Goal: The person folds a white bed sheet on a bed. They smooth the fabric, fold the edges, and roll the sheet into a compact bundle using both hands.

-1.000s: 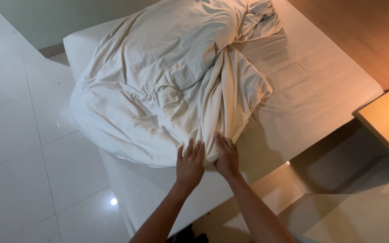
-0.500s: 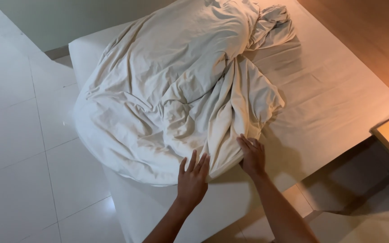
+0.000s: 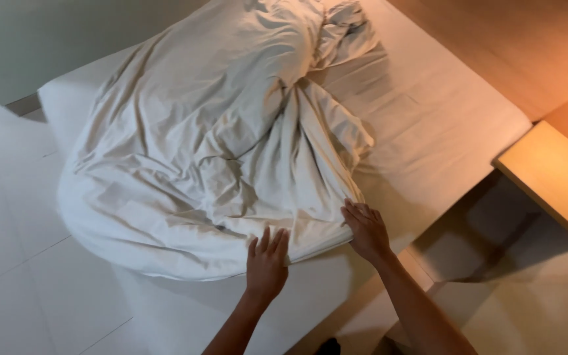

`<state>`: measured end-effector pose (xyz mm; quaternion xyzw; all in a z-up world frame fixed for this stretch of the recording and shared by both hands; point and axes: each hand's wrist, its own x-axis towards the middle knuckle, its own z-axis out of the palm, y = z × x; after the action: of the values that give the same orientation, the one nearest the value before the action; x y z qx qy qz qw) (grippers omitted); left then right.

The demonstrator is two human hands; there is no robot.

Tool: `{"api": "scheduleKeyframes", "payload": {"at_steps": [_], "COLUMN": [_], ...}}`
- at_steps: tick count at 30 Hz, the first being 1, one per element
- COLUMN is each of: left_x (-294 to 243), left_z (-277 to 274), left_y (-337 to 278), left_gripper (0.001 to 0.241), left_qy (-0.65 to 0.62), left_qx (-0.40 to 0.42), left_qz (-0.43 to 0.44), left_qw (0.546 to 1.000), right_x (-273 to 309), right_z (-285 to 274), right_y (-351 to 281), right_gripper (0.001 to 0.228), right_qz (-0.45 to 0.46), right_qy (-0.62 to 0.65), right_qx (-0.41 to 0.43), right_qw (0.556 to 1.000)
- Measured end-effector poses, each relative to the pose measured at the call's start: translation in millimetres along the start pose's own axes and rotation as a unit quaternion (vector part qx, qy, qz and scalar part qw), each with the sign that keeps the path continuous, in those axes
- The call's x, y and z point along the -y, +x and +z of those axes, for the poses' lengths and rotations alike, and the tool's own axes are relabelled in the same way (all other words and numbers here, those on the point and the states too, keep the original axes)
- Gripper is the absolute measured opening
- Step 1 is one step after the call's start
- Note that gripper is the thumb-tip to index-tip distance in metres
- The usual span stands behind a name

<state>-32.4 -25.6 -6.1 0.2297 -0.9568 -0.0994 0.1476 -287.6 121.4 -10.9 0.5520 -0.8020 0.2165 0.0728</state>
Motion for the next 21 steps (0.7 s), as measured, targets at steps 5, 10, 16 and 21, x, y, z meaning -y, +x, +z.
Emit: {"api": "scheduleKeyframes", "payload": {"at_steps": [5,10,16,21], "left_x": [-20,-75,-118,-119], "left_z": [23,11,39,59], "left_y": [6,28,66,81], "left_gripper": [0.067,0.083,0.086,0.064], "left_qy": [0.014,-0.042,-0.001,0.017], "left_qx": [0.001,-0.027,-0.095,-0.145], "left_qz": [-0.018,-0.037,-0.021,-0.001], "left_qw": [1.000,0.998,0.995,0.989], "right_x": [-13,-12,6,-5], "right_z": [-25,-34,-38,-22], "right_y": [-19,-11,0,7], "right_gripper": [0.049,0.044,0.054,0.057], "right_qz": [-0.031,-0.089,-0.107,-0.102], "right_qy": [-0.018,-0.005,0.053,0.068], "right_qx": [-0.018,-0.035,0.025,0.007], "right_qw": [0.999,0.995,0.993,0.992]}}
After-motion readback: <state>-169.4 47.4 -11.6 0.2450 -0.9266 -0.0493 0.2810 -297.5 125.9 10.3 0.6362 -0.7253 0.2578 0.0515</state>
